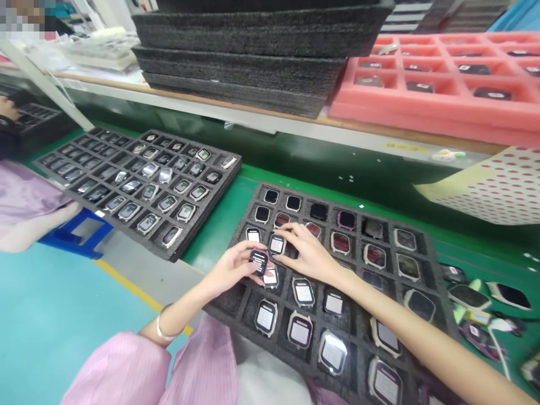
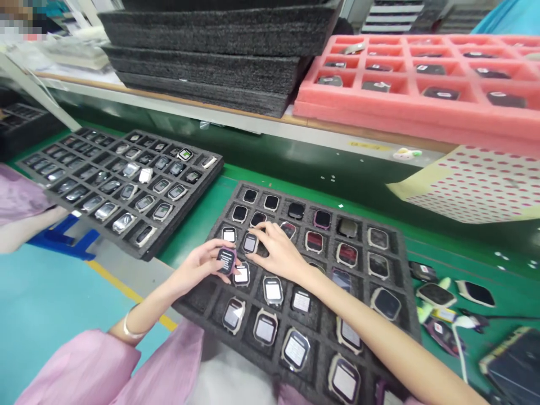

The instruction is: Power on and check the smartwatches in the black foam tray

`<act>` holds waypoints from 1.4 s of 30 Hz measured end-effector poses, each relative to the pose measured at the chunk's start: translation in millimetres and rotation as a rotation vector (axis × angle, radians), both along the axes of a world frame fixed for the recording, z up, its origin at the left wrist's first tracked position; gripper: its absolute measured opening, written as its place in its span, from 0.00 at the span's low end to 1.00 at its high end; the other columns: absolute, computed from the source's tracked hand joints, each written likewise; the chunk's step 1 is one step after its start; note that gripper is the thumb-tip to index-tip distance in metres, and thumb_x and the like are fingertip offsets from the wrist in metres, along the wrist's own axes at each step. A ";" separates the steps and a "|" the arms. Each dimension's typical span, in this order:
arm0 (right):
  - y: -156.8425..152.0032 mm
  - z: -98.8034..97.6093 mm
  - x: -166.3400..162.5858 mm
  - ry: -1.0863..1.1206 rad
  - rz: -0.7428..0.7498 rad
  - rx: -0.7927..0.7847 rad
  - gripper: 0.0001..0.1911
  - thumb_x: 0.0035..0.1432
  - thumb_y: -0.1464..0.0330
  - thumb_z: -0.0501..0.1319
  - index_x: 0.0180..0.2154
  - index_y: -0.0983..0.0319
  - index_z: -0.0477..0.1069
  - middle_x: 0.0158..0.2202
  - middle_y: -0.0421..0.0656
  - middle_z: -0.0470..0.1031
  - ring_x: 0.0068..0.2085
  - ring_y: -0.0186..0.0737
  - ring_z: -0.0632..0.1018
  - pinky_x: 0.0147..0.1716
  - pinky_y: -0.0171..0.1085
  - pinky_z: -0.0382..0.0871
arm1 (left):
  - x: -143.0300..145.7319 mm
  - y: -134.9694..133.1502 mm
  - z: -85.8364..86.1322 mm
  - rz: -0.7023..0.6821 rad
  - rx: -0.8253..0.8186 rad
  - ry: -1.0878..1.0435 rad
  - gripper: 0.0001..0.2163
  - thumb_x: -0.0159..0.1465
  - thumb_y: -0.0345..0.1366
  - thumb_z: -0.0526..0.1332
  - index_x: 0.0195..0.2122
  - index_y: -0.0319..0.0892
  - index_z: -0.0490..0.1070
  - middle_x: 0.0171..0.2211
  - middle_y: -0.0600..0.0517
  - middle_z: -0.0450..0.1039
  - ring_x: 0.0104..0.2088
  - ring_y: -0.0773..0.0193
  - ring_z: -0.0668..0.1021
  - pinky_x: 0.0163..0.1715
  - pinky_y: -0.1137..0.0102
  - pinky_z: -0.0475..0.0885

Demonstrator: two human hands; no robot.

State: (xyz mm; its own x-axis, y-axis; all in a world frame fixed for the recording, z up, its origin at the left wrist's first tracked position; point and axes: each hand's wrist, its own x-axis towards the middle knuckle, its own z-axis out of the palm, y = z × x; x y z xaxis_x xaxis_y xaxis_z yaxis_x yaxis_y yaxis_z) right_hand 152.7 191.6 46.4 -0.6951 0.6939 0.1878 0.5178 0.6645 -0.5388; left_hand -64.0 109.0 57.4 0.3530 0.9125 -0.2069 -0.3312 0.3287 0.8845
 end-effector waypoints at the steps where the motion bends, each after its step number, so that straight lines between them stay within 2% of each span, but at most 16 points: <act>1: 1.1 -0.3 -1.2 -0.024 0.001 0.020 0.27 0.55 0.64 0.64 0.56 0.62 0.64 0.52 0.53 0.66 0.53 0.55 0.69 0.51 0.54 0.66 | 0.2 0.0 0.3 0.007 -0.005 0.007 0.17 0.59 0.36 0.65 0.48 0.39 0.66 0.37 0.45 0.77 0.37 0.57 0.80 0.32 0.67 0.78; 4: -1.1 4.1 3.0 -0.042 -0.023 0.058 0.30 0.56 0.61 0.63 0.59 0.60 0.61 0.54 0.53 0.64 0.54 0.56 0.68 0.52 0.55 0.65 | 0.0 0.3 -0.5 0.014 -0.016 0.025 0.18 0.58 0.38 0.66 0.47 0.39 0.66 0.36 0.46 0.76 0.35 0.58 0.80 0.28 0.69 0.78; 9: -12.7 15.9 27.4 -0.003 -0.092 0.067 0.24 0.60 0.61 0.60 0.57 0.58 0.64 0.51 0.50 0.67 0.53 0.54 0.69 0.52 0.53 0.65 | -1.0 2.0 -2.4 -0.001 -0.015 0.021 0.18 0.57 0.40 0.67 0.46 0.39 0.66 0.35 0.47 0.76 0.33 0.59 0.80 0.26 0.70 0.78; 15: -30.7 17.9 59.0 -0.003 -0.159 0.027 0.19 0.62 0.62 0.58 0.54 0.59 0.66 0.51 0.51 0.67 0.53 0.51 0.70 0.52 0.51 0.65 | -0.1 3.0 -3.1 0.001 -0.004 0.015 0.17 0.58 0.39 0.66 0.44 0.38 0.66 0.34 0.46 0.77 0.32 0.61 0.80 0.24 0.72 0.77; 21: -46.1 21.5 79.7 -0.004 -0.225 0.053 0.20 0.61 0.60 0.58 0.53 0.59 0.66 0.49 0.50 0.70 0.50 0.51 0.72 0.51 0.50 0.65 | 0.0 1.8 -0.3 -0.002 -0.019 0.009 0.16 0.59 0.39 0.66 0.44 0.38 0.66 0.33 0.47 0.76 0.32 0.60 0.80 0.24 0.72 0.77; 25: -49.7 20.5 91.8 -0.034 -0.260 0.078 0.17 0.62 0.59 0.57 0.48 0.61 0.69 0.44 0.50 0.74 0.46 0.51 0.74 0.49 0.50 0.66 | 1.0 1.4 -0.2 -0.009 -0.011 0.027 0.17 0.59 0.41 0.65 0.45 0.39 0.65 0.34 0.46 0.76 0.33 0.59 0.80 0.25 0.71 0.76; 27: -50.2 17.4 99.0 -0.099 -0.270 0.092 0.17 0.63 0.58 0.55 0.45 0.62 0.71 0.42 0.50 0.75 0.44 0.52 0.74 0.47 0.51 0.67 | -1.2 -0.4 -1.5 -0.028 0.022 0.061 0.20 0.57 0.40 0.66 0.48 0.40 0.64 0.36 0.47 0.75 0.35 0.58 0.80 0.29 0.69 0.77; 29: -51.3 13.3 105.5 -0.190 -0.267 0.092 0.18 0.64 0.58 0.52 0.42 0.64 0.72 0.40 0.52 0.75 0.42 0.53 0.74 0.45 0.53 0.68 | -6.6 -4.1 -3.8 -0.040 0.101 0.187 0.25 0.56 0.38 0.67 0.52 0.42 0.61 0.40 0.47 0.73 0.38 0.59 0.79 0.35 0.67 0.76; 31: -53.9 8.8 109.3 -0.246 -0.265 0.070 0.19 0.65 0.59 0.50 0.42 0.65 0.72 0.40 0.53 0.75 0.42 0.53 0.75 0.45 0.53 0.68 | -13.9 -9.3 -7.0 -0.038 0.217 0.436 0.29 0.56 0.36 0.66 0.57 0.45 0.57 0.46 0.46 0.69 0.38 0.60 0.78 0.38 0.65 0.76; 34: -60.5 4.1 108.3 -0.219 -0.313 0.036 0.20 0.66 0.60 0.50 0.45 0.67 0.71 0.41 0.54 0.73 0.44 0.52 0.75 0.46 0.51 0.69 | -22.4 -17.0 -13.6 -0.079 0.366 0.830 0.31 0.60 0.39 0.63 0.62 0.49 0.51 0.51 0.45 0.63 0.33 0.63 0.76 0.38 0.62 0.76; 35: -62.8 3.7 106.7 -0.202 -0.335 0.029 0.19 0.66 0.60 0.51 0.46 0.67 0.71 0.41 0.54 0.73 0.45 0.52 0.75 0.47 0.51 0.69 | -23.2 -19.0 -16.3 -0.098 0.418 0.924 0.31 0.61 0.40 0.61 0.63 0.48 0.50 0.51 0.45 0.62 0.35 0.61 0.76 0.40 0.60 0.75; 39: -70.9 11.5 106.2 -0.132 -0.399 0.039 0.15 0.65 0.64 0.54 0.47 0.66 0.71 0.43 0.52 0.73 0.46 0.50 0.74 0.48 0.48 0.69 | -18.0 -24.4 -25.9 -0.102 0.686 1.192 0.28 0.64 0.44 0.58 0.62 0.41 0.53 0.48 0.43 0.63 0.49 0.50 0.70 0.50 0.55 0.69; 42: -77.9 23.5 122.7 -0.189 -0.465 0.098 0.13 0.66 0.67 0.53 0.43 0.65 0.72 0.42 0.51 0.73 0.45 0.49 0.74 0.48 0.46 0.68 | -11.0 -24.0 -22.6 -0.064 0.820 1.417 0.29 0.63 0.48 0.57 0.60 0.34 0.57 0.47 0.38 0.62 0.48 0.44 0.69 0.46 0.50 0.70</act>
